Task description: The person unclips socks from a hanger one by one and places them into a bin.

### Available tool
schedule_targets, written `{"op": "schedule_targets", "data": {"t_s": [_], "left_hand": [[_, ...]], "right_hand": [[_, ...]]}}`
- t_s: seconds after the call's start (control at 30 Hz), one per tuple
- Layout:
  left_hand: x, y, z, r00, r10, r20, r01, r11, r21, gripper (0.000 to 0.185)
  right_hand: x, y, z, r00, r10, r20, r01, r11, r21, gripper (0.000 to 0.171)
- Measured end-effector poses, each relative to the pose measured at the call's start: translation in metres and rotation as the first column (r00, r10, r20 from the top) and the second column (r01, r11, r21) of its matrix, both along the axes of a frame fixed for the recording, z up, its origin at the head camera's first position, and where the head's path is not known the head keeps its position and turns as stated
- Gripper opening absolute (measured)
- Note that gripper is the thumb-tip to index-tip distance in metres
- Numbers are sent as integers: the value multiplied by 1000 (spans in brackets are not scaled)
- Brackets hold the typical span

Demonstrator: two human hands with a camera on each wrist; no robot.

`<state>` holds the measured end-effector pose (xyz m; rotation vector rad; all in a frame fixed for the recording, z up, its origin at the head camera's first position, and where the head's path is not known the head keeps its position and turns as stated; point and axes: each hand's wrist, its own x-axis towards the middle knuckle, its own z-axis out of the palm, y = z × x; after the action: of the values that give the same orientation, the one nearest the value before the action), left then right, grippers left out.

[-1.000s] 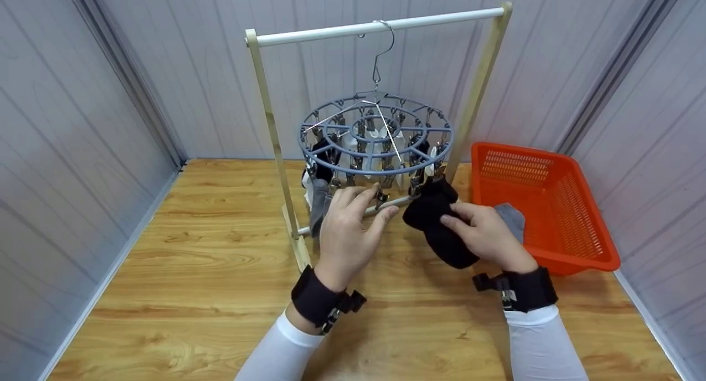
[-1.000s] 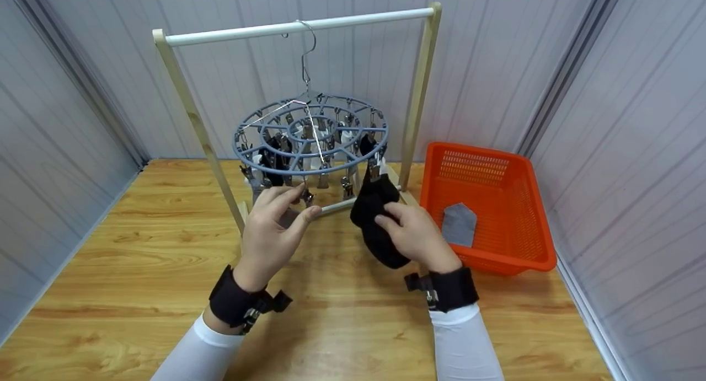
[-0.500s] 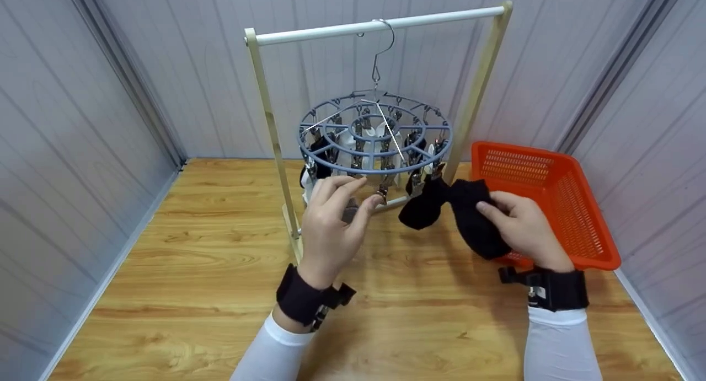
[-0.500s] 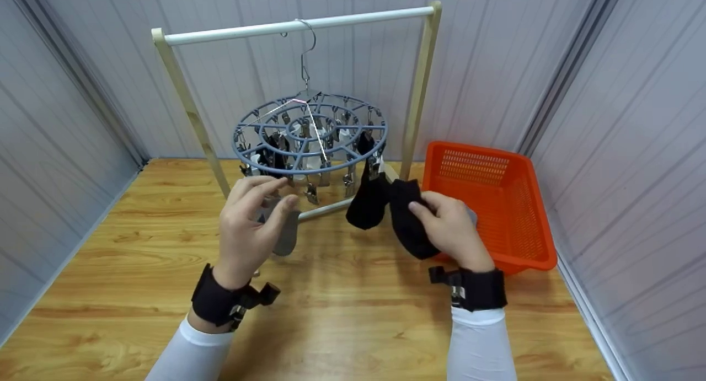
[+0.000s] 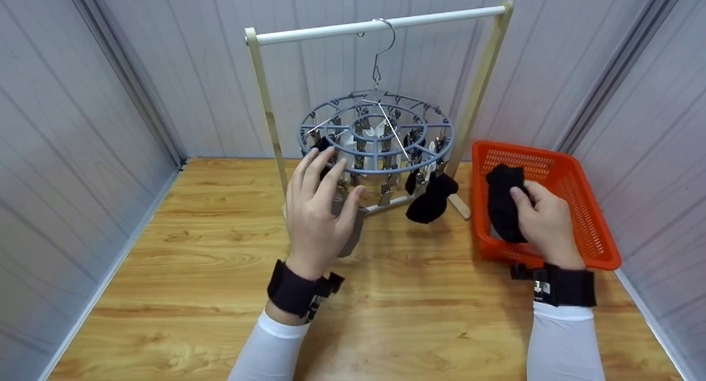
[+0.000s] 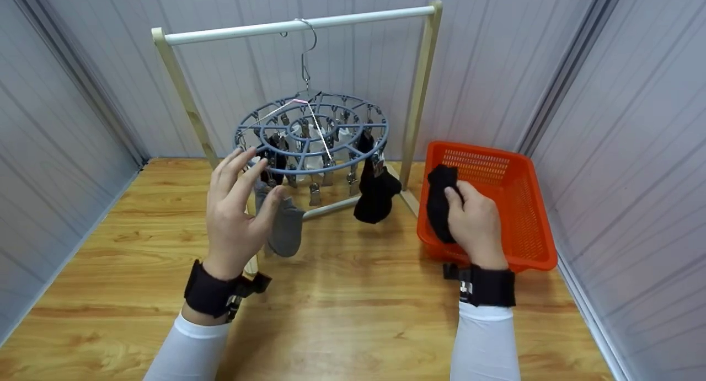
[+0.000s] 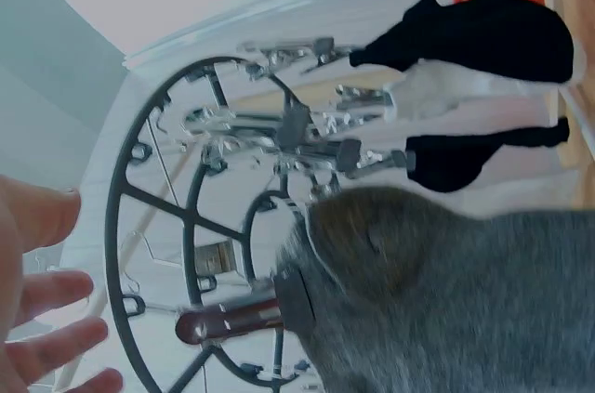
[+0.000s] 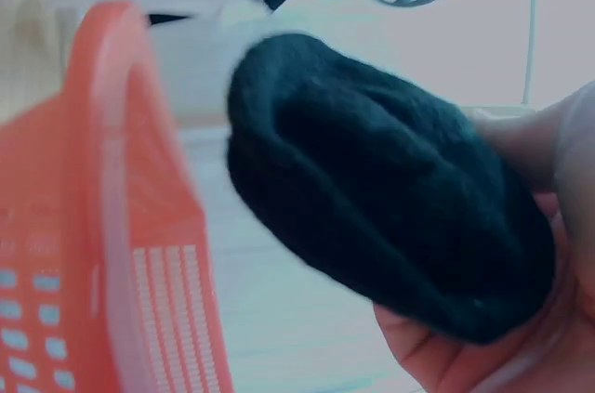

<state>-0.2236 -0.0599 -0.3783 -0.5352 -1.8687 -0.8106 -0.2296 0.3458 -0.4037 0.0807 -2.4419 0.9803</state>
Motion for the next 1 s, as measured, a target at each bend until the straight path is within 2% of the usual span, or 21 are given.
{"op": "schedule_targets", "data": {"t_s": [0.23, 0.4, 0.57, 0.77, 0.9, 1.0], "left_hand": [[-5, -5, -4, 996, 61, 68, -59, 998, -31, 50], [-6, -6, -4, 996, 48, 77, -45, 998, -35, 48], [-5, -6, -4, 997, 33, 75, -31, 999, -29, 46], [-5, -6, -4, 996, 25, 84, -23, 999, -27, 44], [-4, -5, -4, 996, 21, 89, -18, 999, -29, 45], [-3, -4, -4, 995, 13, 95, -10, 999, -36, 46]], "right_hand": [[-6, 13, -10, 997, -51, 61, 50, 999, 15, 50], [-13, 18, -18, 987, -38, 155, 30, 998, 54, 54], [-21, 17, -24, 958, 3, 288, -31, 995, 93, 59], [-24, 18, -29, 924, 49, 378, -98, 989, 110, 52], [-23, 23, -30, 884, 10, 467, -77, 989, 126, 54], [-20, 27, -30, 866, -25, 499, -45, 991, 128, 56]]}}
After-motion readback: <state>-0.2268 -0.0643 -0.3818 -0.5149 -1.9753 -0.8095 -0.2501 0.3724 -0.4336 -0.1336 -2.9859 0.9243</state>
